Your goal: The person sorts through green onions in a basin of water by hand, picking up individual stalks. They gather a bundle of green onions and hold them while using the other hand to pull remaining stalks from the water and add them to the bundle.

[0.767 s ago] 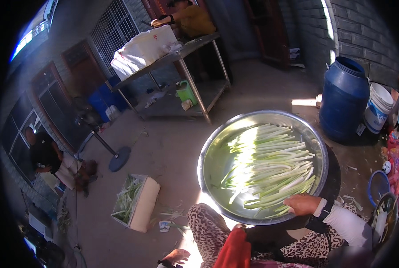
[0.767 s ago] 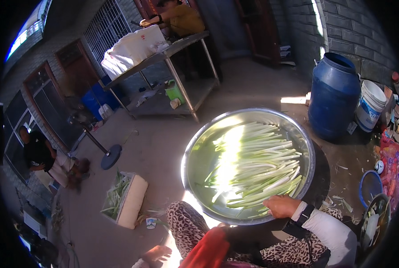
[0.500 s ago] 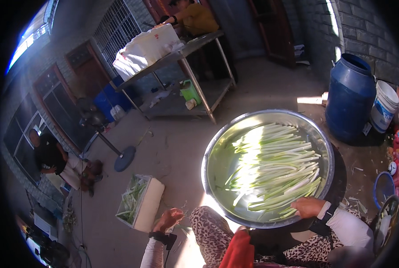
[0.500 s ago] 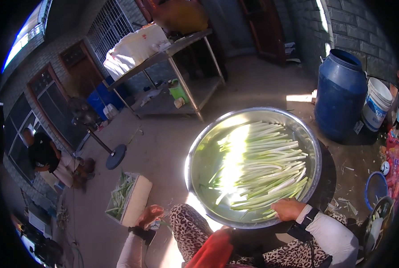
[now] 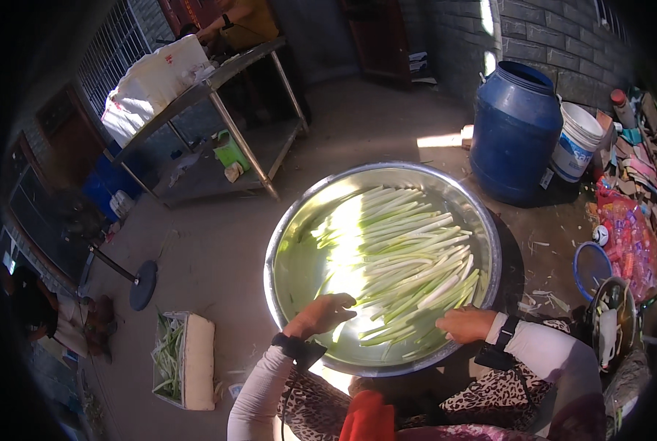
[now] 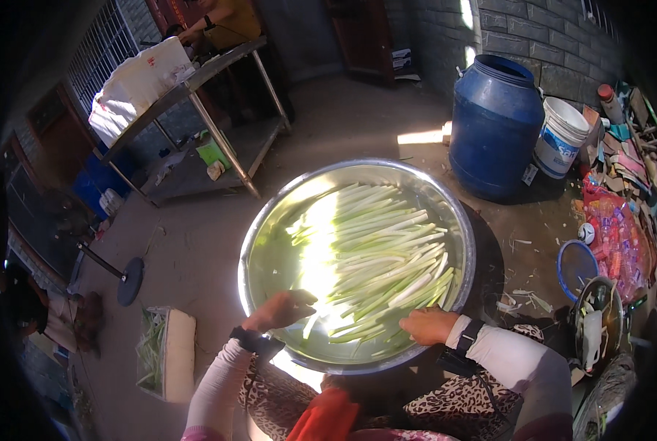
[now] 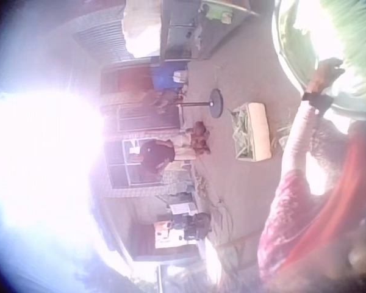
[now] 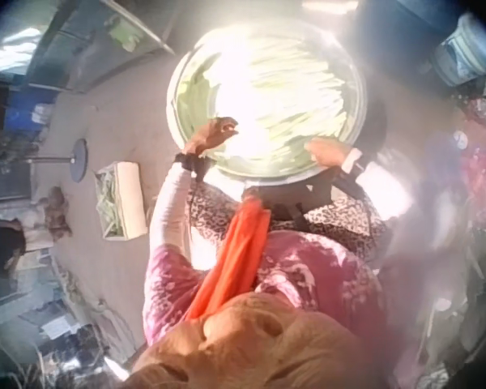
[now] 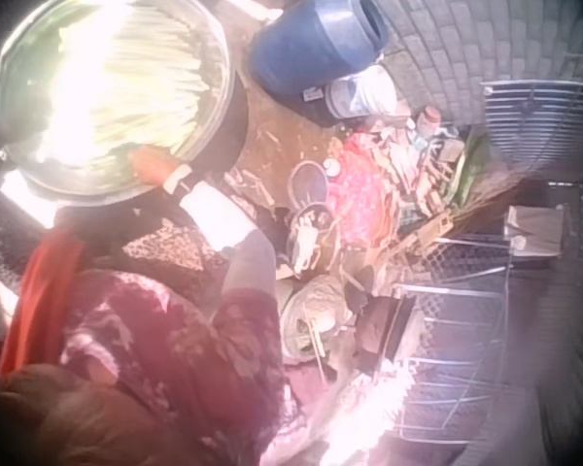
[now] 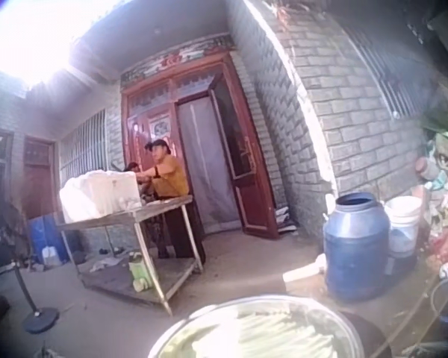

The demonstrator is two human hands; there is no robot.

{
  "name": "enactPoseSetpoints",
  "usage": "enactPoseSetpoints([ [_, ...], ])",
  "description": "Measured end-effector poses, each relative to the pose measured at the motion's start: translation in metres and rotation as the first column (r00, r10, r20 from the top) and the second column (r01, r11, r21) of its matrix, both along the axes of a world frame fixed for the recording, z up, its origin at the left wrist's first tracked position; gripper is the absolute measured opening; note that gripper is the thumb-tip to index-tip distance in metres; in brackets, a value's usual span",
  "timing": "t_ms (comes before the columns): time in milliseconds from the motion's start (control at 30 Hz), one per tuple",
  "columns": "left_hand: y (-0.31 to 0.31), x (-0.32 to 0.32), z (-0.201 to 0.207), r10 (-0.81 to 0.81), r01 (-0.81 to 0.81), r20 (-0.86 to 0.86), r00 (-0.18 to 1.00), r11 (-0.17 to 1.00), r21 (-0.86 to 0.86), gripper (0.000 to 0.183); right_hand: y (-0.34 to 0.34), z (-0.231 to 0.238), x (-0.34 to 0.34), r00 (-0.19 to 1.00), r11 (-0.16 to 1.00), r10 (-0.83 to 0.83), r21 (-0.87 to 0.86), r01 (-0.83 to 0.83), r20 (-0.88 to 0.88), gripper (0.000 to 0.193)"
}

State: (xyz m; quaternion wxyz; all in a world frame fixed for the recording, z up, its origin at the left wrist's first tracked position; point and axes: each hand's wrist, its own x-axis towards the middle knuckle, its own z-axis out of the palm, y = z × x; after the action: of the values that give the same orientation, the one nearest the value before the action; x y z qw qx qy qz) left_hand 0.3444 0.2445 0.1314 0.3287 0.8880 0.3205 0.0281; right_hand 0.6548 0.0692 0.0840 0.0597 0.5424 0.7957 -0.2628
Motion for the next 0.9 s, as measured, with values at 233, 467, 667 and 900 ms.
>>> enactPoseSetpoints([
  [233,-0.015,0.001,-0.070,-0.082,0.055,-0.249,0.965,0.992,-0.114,0.036,-0.003,0.030,0.018,0.975,0.986,-0.103,0.110,0.126,-0.195,0.040],
  [467,-0.015,-0.001,-0.062,-0.029,0.026,-0.063,0.998,0.999,-0.039,0.036,-0.006,0.144,0.088,-0.619,0.958,0.146,-0.045,0.282,-0.771,0.044],
  [667,-0.021,-0.004,-0.067,-0.103,0.123,-0.190,0.976,0.987,0.101,0.036,0.015,0.076,0.044,0.912,0.928,-0.362,0.018,0.372,-0.191,0.043],
  [900,-0.033,-0.002,-0.063,-0.049,0.055,-0.170,0.984,0.998,0.032,0.036,0.008,0.056,0.010,0.970,0.980,-0.168,0.077,0.184,-0.174,0.046],
])
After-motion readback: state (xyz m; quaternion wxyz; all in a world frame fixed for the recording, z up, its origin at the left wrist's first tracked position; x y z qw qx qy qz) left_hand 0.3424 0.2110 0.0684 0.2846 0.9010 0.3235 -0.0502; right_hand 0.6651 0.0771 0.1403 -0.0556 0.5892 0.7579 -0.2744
